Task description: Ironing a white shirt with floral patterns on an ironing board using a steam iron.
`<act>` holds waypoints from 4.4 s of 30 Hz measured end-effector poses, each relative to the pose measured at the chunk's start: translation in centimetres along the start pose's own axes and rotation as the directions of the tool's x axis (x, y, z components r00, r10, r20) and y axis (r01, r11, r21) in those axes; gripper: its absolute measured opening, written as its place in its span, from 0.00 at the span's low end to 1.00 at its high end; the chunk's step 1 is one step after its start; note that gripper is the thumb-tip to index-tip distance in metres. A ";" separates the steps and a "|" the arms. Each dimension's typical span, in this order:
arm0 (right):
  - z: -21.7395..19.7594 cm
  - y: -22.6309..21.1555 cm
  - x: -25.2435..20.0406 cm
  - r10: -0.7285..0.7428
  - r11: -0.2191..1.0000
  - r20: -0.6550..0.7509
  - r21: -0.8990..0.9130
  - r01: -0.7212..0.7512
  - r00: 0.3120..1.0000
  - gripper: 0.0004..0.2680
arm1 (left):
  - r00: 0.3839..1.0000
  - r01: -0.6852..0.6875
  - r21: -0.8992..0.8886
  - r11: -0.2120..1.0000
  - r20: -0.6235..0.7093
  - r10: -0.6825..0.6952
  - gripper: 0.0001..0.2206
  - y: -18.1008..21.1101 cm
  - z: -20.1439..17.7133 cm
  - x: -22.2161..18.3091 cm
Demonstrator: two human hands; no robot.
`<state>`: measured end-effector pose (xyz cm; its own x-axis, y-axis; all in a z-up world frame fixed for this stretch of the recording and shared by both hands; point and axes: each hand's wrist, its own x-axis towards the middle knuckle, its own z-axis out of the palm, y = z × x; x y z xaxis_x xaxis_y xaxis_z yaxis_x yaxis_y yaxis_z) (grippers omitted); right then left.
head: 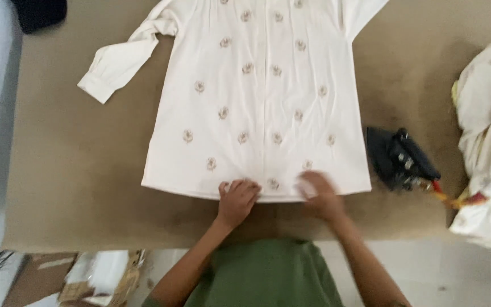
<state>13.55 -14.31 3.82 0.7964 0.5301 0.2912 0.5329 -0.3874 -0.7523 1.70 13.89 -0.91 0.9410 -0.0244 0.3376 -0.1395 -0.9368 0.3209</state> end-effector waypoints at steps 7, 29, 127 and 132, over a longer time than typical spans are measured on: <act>-24.3 14.4 7.9 0.804 0.326 -0.109 -0.741 -0.587 0.584 0.41 | 0.948 -0.028 -0.236 0.971 0.303 0.101 0.07 -0.5 -0.2 2.5; 9.6 2.0 32.3 0.539 0.832 0.136 -0.239 -0.501 0.831 0.24 | 0.999 0.017 -0.344 0.939 -0.030 -0.030 0.06 0.7 2.0 0.4; 24.0 -24.7 18.9 0.698 0.716 0.250 -0.246 -0.653 0.671 0.21 | 0.496 0.809 -0.262 0.526 0.785 -0.372 0.19 -25.1 -16.2 2.6; 25.3 -24.4 21.6 0.719 0.692 0.309 -0.397 -0.603 0.623 0.21 | 0.433 0.876 -0.216 0.432 0.747 -0.505 0.17 -26.0 -19.4 -0.5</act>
<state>10.48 25.72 13.53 0.7907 0.2844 -0.5421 0.0022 -0.8868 -0.4621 -1.13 45.03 7.74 0.7080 0.2013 -0.6769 0.6973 -0.3508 0.6251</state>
